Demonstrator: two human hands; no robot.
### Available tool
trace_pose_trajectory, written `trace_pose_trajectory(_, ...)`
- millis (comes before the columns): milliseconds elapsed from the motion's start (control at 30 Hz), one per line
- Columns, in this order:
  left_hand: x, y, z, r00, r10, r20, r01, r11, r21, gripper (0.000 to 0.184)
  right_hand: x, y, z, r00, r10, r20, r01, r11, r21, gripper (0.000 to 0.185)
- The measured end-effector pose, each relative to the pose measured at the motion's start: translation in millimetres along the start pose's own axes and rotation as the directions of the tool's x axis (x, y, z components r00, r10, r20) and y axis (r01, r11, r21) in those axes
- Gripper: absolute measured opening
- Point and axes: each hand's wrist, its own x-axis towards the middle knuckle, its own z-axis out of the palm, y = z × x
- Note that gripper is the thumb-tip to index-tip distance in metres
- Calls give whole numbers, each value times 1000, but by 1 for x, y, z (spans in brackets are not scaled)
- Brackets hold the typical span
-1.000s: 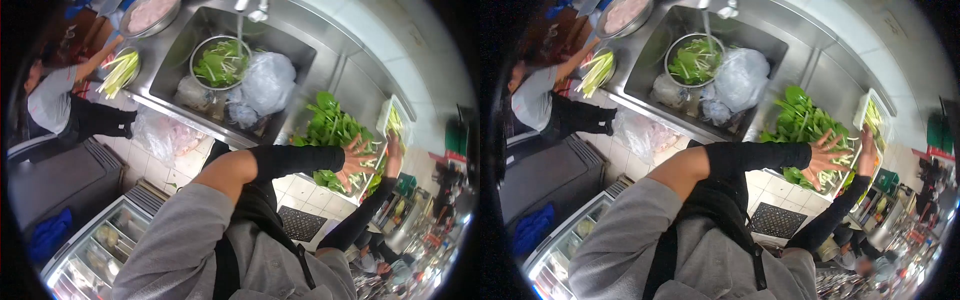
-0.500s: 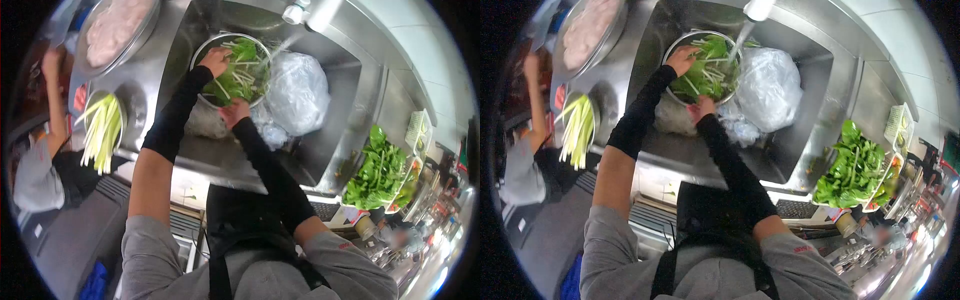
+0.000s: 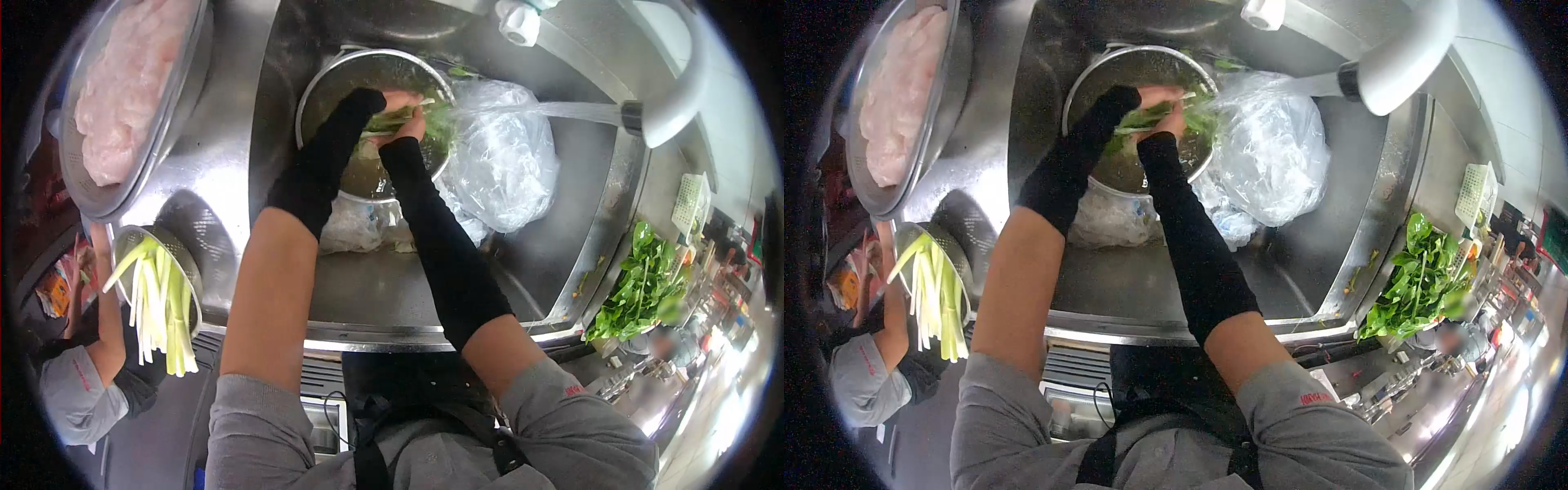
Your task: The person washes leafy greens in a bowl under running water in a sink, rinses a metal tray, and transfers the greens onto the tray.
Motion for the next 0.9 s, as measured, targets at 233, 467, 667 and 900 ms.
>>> trace_pose_trajectory(233,-64,69,34,956,0,-294,-19,998,-63,56,-95,-89,19,999,20,39,-2,917,-400,46)
trace_pose_trajectory(467,-86,119,60,796,31,-605,-243,931,-272,51,-150,-132,24,914,-310,261,382,873,-303,54)
trace_pose_trajectory(667,-149,150,96,776,8,-631,-272,907,-323,52,-207,-133,2,893,-345,289,447,746,-493,38)
trace_pose_trajectory(900,-204,209,169,677,-51,-734,-411,801,-435,56,-285,-154,-41,814,-356,460,581,531,-617,29)
